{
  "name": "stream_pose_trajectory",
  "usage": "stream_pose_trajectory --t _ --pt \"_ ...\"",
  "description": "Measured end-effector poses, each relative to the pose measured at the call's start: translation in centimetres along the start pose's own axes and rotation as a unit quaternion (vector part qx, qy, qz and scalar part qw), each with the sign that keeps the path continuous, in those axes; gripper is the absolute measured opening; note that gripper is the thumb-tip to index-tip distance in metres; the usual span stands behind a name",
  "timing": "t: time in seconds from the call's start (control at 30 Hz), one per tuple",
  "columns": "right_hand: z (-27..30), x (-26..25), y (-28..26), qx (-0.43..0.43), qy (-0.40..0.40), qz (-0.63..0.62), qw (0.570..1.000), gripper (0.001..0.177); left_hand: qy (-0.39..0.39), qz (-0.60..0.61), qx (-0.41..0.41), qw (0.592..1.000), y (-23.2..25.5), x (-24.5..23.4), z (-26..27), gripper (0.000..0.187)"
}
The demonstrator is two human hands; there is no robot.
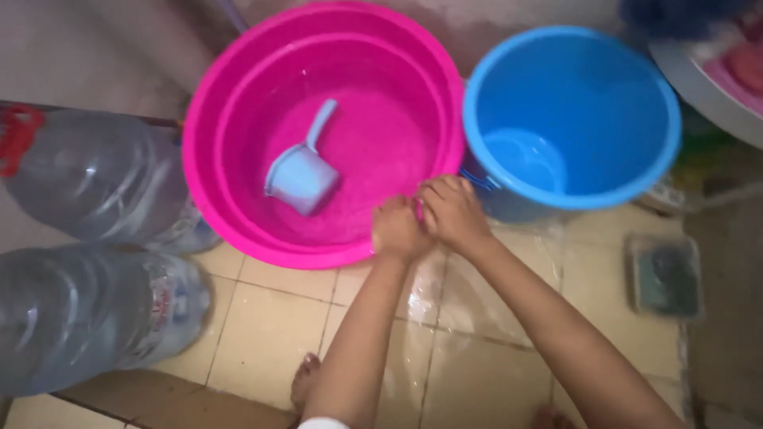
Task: Cleaning a bathroom floor, drain cover, and various plastic buckets using water and a scrub brush.
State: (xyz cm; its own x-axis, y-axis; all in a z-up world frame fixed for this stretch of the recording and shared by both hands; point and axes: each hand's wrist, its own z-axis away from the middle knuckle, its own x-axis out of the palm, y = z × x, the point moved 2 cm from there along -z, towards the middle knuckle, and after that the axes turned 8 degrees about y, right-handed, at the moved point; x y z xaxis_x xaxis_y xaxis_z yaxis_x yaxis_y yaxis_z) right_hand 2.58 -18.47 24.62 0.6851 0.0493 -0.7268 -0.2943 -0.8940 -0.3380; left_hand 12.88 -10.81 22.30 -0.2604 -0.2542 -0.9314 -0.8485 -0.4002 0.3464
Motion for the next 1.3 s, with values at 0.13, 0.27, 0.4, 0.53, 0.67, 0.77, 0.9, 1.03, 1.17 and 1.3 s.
stream_pose_trajectory --t 0.13,0.27,0.4,0.53,0.67,0.77,0.9,1.03,1.17,1.3 --pt "-5.0 5.2 -0.7 0.025 -0.018 -0.015 0.999 0.024 -0.072 0.126 0.021 0.989 -6.3 -1.5 -1.9 0.061" --pt "-10.7 14.5 0.0 0.022 -0.141 0.022 0.990 0.041 -0.004 -0.090 0.034 0.995 -21.0 -5.5 -2.8 0.060" --pt "-14.5 25.8 0.3 -0.053 -0.239 0.124 0.962 0.071 0.245 -0.119 -0.190 0.943 -31.1 -7.1 -0.3 0.081" --pt "-15.6 36.5 2.9 -0.161 -0.209 0.183 0.947 0.056 0.197 0.054 -0.432 0.878 -29.3 -8.6 -0.2 0.102" --pt "-16.9 38.4 2.5 -0.117 -0.339 0.192 0.913 0.060 0.180 0.089 -0.468 0.860 -28.7 -9.8 -0.3 0.100" --pt "-17.1 36.7 2.5 -0.091 -0.464 0.245 0.847 0.062 0.136 0.117 -0.497 0.849 -28.2 -10.9 -1.0 0.101" --pt "-13.8 32.7 4.4 -0.046 -0.559 0.200 0.803 0.054 0.121 0.124 -0.515 0.839 -27.9 -9.8 -0.6 0.104" --pt "-9.6 30.8 6.7 0.190 -0.637 -0.040 0.746 0.079 0.101 0.112 -0.514 0.845 -28.3 -9.8 -0.5 0.102" --pt "-4.1 29.8 7.0 0.409 -0.637 -0.141 0.638 0.065 0.097 0.130 -0.516 0.841 -28.4 -9.4 -0.5 0.099" --pt "-4.2 29.0 2.3 0.468 -0.443 -0.122 0.754 0.046 0.119 0.135 -0.504 0.845 -28.4 -8.7 0.0 0.095"
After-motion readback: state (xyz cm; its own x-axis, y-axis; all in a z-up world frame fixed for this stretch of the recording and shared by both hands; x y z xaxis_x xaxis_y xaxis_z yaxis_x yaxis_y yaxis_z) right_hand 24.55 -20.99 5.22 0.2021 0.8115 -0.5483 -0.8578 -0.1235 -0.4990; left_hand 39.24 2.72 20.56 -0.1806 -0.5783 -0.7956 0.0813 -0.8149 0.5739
